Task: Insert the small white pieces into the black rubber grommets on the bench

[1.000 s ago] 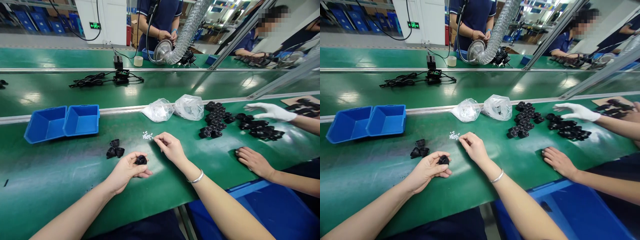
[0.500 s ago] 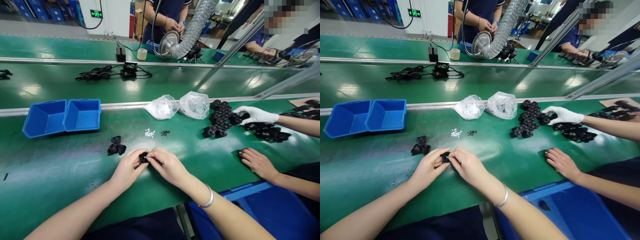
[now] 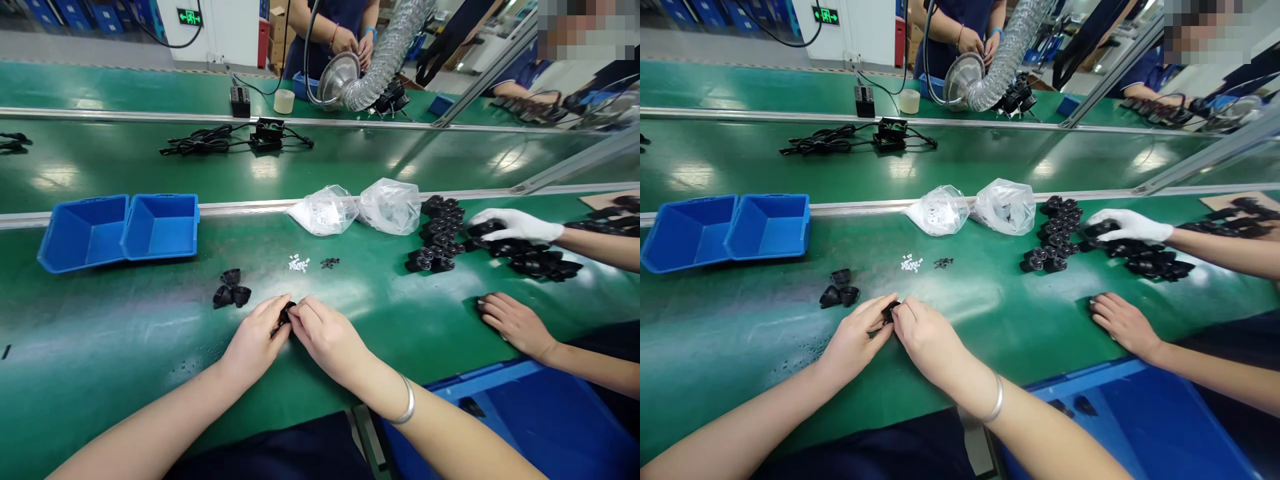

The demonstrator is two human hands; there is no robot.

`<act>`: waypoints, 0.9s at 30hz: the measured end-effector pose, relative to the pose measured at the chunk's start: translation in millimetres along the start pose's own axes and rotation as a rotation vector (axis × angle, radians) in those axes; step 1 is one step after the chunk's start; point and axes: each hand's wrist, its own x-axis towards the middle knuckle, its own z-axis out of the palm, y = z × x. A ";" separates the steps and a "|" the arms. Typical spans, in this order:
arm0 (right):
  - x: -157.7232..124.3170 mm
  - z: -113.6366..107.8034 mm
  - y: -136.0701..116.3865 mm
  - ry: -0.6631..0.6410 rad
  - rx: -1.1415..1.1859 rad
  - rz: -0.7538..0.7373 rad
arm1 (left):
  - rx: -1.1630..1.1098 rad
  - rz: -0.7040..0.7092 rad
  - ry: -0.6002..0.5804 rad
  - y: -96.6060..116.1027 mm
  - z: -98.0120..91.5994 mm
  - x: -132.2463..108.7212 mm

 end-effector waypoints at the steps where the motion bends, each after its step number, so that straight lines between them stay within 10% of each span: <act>1: 0.2 1.1 -0.1 0.003 -0.004 -0.002 | 0.006 -0.003 0.001 0.5 -0.2 0.0; 13: 4.1 -11.7 28.6 0.025 0.338 0.139 | -0.109 -0.166 -0.005 -3.1 4.3 2.6; 18: -5.9 -12.1 88.4 0.208 0.133 0.456 | -0.208 -0.225 -0.056 -7.8 5.7 5.0; 27: -1.2 2.6 105.3 0.128 0.025 0.424 | -0.197 -0.219 -0.103 -9.1 3.3 6.0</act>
